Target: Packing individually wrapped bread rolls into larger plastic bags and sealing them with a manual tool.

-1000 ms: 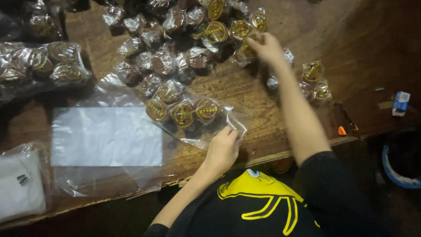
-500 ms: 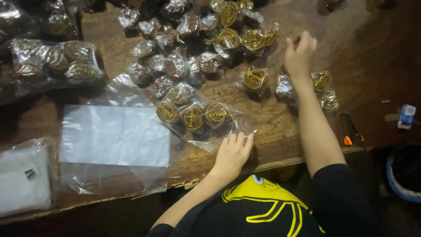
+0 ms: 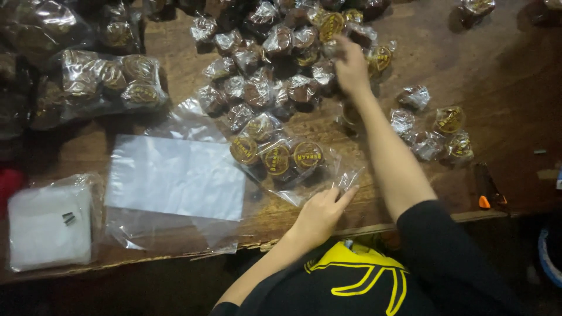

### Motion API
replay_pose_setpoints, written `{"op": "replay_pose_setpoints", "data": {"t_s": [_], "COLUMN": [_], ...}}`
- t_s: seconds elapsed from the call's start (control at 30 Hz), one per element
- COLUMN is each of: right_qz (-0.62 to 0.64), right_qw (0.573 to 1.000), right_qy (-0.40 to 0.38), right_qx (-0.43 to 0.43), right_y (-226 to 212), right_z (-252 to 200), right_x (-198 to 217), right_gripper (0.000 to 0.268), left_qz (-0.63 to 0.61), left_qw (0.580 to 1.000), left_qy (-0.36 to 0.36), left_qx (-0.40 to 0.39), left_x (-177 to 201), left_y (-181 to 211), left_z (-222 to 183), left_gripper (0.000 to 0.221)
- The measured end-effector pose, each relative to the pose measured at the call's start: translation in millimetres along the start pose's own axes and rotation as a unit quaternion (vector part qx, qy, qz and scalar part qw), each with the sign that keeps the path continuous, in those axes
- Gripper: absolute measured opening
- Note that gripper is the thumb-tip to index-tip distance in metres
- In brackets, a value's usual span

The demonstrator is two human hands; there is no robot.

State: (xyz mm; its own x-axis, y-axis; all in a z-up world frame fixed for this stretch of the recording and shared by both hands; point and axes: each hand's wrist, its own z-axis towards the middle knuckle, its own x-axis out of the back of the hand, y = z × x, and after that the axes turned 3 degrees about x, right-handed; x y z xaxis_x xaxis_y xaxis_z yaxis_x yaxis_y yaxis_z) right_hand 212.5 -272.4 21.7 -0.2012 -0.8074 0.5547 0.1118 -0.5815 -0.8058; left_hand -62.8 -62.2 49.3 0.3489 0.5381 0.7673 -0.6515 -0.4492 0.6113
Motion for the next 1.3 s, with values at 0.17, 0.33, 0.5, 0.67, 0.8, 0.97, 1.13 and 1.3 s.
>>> {"op": "replay_pose_setpoints", "data": {"t_s": [0.17, 0.33, 0.5, 0.67, 0.8, 0.97, 1.13, 1.3], "right_qz": [0.222, 0.044, -0.091, -0.290, -0.330, -0.263, -0.345, -0.346], "right_qw": [0.937, 0.968, 0.962, 0.918, 0.904, 0.883, 0.815, 0.891], "right_qy": [0.271, 0.180, 0.166, -0.271, -0.271, -0.359, -0.435, -0.283], "right_qx": [0.010, 0.168, 0.197, 0.016, -0.009, -0.148, -0.167, -0.078], "right_y": [-27.4, 15.7, 7.7, -50.0, -56.9, -118.2, -136.3, 29.5], "right_z": [-90.8, -107.7, -45.7, -18.7, 17.6, 11.9, 10.4, 10.3], "right_x": [-26.2, -17.1, 16.7, 18.1, 34.4, 35.0, 39.4, -21.1], "right_gripper": [0.050, 0.065, 0.067, 0.062, 0.039, 0.068, 0.080, 0.091], "left_qz": [0.041, 0.080, 0.005, 0.005, 0.040, 0.034, 0.067, 0.093], "left_qw": [0.999, 0.996, 1.000, 1.000, 0.998, 0.998, 0.997, 0.994], "left_qy": [0.003, 0.030, 0.000, -0.007, -0.042, -0.059, -0.019, 0.046], "left_qx": [-0.006, -0.012, -0.024, -0.026, -0.024, -0.014, -0.036, -0.017], "left_x": [-10.5, -20.6, -8.9, -7.6, -2.0, -3.3, -16.6, 9.3], "left_y": [-4.7, -11.7, -6.8, -5.9, -5.8, -6.4, -7.8, 7.9], "left_z": [-1.6, -4.2, -1.6, -3.4, 2.8, 0.9, -3.3, 0.0], "left_gripper": [0.068, 0.058, 0.057, 0.061, 0.068, 0.082, 0.065, 0.026]}}
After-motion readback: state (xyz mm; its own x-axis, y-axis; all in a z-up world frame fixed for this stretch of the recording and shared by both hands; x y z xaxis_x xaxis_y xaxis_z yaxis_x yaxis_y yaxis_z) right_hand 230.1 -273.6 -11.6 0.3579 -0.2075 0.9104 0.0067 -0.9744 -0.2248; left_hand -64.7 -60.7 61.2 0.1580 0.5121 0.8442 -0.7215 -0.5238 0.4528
